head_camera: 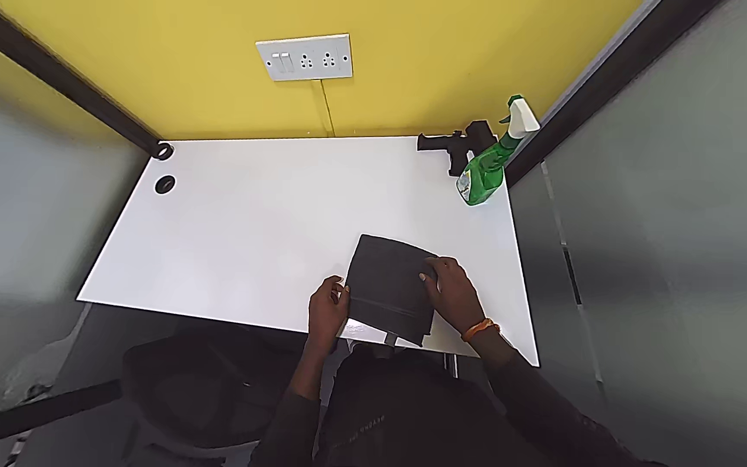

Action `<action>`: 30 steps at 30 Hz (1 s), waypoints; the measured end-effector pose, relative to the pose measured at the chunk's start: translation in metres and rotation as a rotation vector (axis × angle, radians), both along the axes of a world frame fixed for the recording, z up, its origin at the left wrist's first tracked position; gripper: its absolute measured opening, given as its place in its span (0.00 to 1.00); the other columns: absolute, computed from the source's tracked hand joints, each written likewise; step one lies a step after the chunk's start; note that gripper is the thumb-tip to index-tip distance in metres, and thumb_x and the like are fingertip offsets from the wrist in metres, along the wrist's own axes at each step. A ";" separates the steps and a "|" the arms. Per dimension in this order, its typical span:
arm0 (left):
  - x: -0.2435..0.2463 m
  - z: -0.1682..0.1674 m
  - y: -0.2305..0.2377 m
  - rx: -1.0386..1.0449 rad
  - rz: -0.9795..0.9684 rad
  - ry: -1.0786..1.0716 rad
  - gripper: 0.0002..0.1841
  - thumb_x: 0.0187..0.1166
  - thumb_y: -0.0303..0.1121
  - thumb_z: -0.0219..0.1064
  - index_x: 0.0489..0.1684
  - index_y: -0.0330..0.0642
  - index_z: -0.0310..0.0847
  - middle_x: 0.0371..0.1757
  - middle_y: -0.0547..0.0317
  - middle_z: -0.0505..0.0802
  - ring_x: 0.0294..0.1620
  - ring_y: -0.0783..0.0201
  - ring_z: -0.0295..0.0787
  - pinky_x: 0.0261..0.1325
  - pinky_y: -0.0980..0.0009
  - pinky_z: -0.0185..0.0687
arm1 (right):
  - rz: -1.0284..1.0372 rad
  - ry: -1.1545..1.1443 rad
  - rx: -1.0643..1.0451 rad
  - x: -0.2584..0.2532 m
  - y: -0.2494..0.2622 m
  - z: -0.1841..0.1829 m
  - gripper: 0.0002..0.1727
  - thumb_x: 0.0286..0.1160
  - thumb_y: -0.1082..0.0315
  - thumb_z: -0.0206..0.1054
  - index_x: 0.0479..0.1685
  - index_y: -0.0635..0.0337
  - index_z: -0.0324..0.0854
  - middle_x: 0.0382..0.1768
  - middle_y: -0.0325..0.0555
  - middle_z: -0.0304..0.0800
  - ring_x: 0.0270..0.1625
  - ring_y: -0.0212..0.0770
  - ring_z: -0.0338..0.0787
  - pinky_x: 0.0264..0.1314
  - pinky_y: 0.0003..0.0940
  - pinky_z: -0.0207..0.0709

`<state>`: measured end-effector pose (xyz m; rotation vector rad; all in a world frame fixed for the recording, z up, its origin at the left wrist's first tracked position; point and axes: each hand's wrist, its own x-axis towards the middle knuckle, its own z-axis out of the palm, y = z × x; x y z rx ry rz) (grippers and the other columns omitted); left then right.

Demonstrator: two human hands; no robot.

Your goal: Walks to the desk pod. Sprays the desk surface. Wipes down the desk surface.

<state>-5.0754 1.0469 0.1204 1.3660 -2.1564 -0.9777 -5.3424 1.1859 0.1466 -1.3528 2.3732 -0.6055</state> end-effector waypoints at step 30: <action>0.009 0.028 0.011 0.545 0.273 0.447 0.10 0.75 0.18 0.70 0.50 0.28 0.80 0.40 0.48 0.93 0.33 0.60 0.93 0.38 0.65 0.93 | -0.046 -0.538 0.139 -0.033 0.006 0.011 0.25 0.78 0.57 0.68 0.72 0.56 0.72 0.29 0.41 0.86 0.27 0.38 0.85 0.35 0.39 0.83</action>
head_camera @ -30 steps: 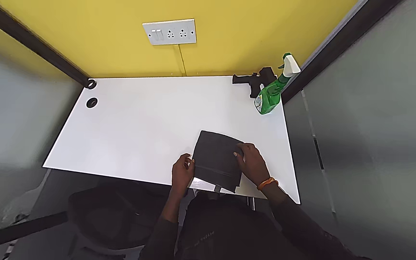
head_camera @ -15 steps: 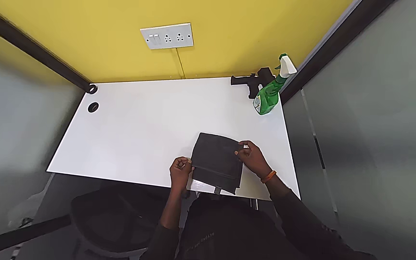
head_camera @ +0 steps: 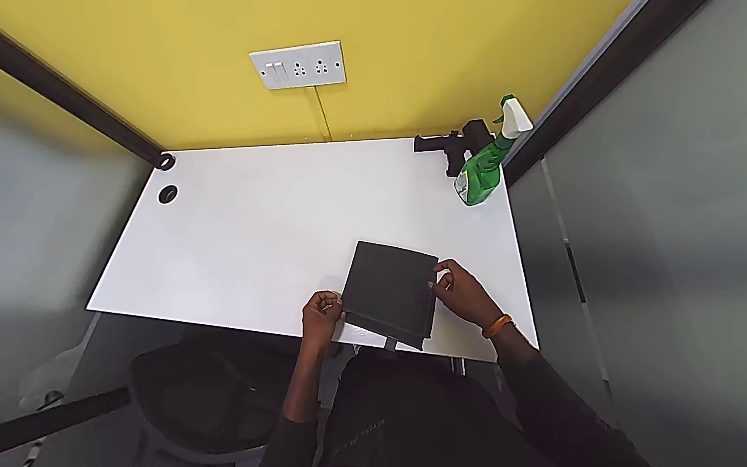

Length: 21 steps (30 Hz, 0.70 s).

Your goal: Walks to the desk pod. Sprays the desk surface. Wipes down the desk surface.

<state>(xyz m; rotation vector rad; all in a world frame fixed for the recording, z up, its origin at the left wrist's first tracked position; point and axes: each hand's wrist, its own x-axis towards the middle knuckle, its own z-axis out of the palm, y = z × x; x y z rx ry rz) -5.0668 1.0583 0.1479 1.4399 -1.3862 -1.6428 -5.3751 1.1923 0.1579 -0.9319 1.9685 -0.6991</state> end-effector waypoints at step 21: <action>0.006 0.006 0.006 0.024 -0.068 0.081 0.14 0.70 0.17 0.73 0.52 0.28 0.80 0.46 0.44 0.93 0.36 0.56 0.94 0.42 0.62 0.95 | 0.221 -0.044 0.131 0.027 0.011 0.028 0.34 0.65 0.59 0.80 0.70 0.55 0.68 0.37 0.45 0.91 0.36 0.44 0.93 0.47 0.47 0.88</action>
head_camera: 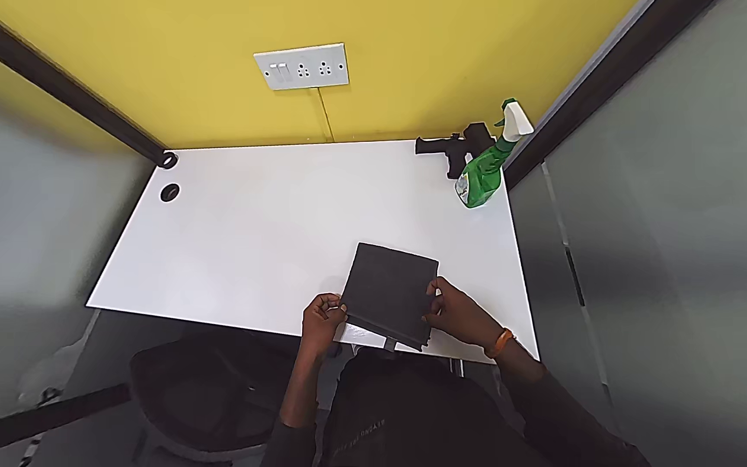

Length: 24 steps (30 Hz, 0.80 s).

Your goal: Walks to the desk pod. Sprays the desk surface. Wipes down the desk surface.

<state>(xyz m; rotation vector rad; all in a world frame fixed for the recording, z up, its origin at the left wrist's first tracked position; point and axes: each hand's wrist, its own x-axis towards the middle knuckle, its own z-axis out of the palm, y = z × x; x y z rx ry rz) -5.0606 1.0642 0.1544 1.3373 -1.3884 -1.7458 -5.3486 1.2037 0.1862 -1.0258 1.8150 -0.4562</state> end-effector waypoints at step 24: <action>0.022 -0.027 0.004 -0.634 -0.024 -0.527 0.11 0.75 0.33 0.68 0.48 0.37 0.88 0.40 0.54 0.93 0.34 0.65 0.91 0.38 0.67 0.90 | 0.313 0.555 -0.515 0.050 -0.035 -0.022 0.32 0.78 0.36 0.62 0.79 0.37 0.76 0.89 0.43 0.67 0.91 0.54 0.64 0.85 0.70 0.56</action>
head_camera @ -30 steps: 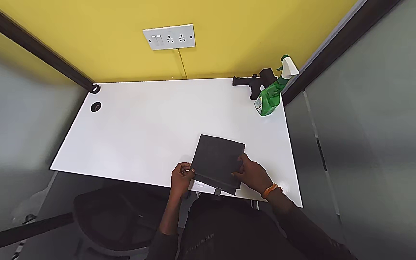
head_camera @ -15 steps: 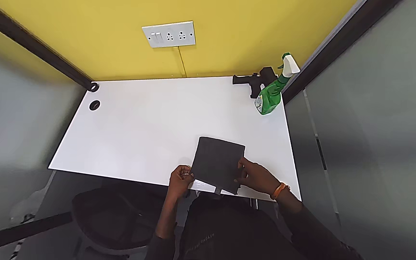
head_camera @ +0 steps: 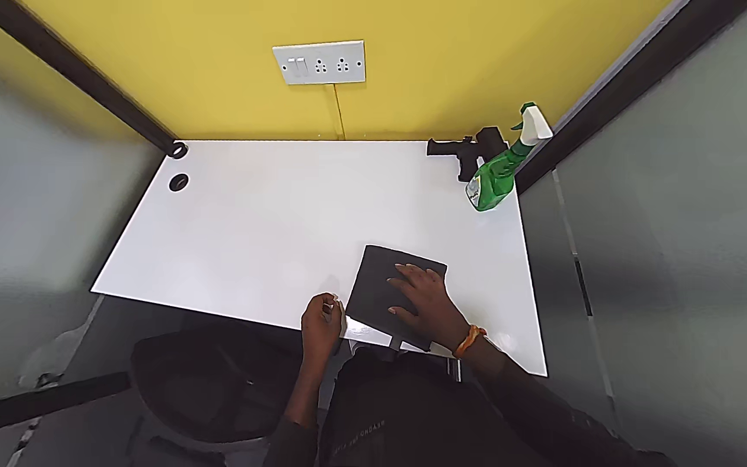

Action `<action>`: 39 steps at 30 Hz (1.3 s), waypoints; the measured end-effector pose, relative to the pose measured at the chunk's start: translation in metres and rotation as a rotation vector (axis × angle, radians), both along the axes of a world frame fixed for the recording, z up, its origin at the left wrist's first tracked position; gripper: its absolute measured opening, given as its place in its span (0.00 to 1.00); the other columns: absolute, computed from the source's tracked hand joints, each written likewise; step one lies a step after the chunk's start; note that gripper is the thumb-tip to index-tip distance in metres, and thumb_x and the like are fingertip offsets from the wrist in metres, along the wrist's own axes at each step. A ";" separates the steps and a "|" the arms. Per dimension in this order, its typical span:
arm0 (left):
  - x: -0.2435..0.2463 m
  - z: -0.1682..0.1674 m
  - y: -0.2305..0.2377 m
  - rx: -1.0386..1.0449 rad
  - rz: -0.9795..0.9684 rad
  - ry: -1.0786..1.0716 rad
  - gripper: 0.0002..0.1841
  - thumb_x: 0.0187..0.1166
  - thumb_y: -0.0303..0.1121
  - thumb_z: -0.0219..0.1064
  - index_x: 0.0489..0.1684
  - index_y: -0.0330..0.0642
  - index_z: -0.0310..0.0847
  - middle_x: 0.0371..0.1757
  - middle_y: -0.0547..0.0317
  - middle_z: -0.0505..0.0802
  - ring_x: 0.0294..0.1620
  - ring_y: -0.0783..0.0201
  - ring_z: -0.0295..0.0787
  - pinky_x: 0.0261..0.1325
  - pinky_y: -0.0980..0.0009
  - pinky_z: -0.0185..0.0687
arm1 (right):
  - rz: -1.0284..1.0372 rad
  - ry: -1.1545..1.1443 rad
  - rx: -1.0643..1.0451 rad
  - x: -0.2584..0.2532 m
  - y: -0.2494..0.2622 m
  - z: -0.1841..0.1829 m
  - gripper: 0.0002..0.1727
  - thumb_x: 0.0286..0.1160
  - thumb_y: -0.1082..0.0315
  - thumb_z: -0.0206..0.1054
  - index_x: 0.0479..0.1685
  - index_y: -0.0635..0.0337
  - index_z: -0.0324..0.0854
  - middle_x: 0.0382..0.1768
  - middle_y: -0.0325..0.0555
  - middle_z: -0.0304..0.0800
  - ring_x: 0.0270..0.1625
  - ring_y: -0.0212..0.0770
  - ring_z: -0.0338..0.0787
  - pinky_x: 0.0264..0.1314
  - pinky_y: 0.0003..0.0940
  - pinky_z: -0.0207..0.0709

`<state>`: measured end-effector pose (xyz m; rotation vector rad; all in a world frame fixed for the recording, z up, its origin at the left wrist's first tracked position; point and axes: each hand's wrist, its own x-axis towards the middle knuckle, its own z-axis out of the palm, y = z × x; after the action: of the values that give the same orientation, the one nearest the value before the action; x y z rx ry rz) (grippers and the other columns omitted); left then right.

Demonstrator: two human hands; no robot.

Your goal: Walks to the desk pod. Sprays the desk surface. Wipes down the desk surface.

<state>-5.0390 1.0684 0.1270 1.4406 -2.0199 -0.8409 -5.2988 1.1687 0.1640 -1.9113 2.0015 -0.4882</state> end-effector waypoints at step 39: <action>0.124 -0.028 -0.019 -0.455 0.279 0.204 0.09 0.75 0.26 0.64 0.41 0.35 0.90 0.48 0.51 0.95 0.57 0.60 0.91 0.68 0.65 0.85 | 1.019 -0.195 0.009 0.158 -0.172 -0.048 0.19 0.72 0.65 0.69 0.62 0.51 0.88 0.82 0.40 0.79 0.92 0.51 0.64 0.94 0.70 0.39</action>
<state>-4.9148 1.0493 0.0991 1.2733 -1.6685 -0.3610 -5.1410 0.9964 0.1155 -2.4161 0.7151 -0.3399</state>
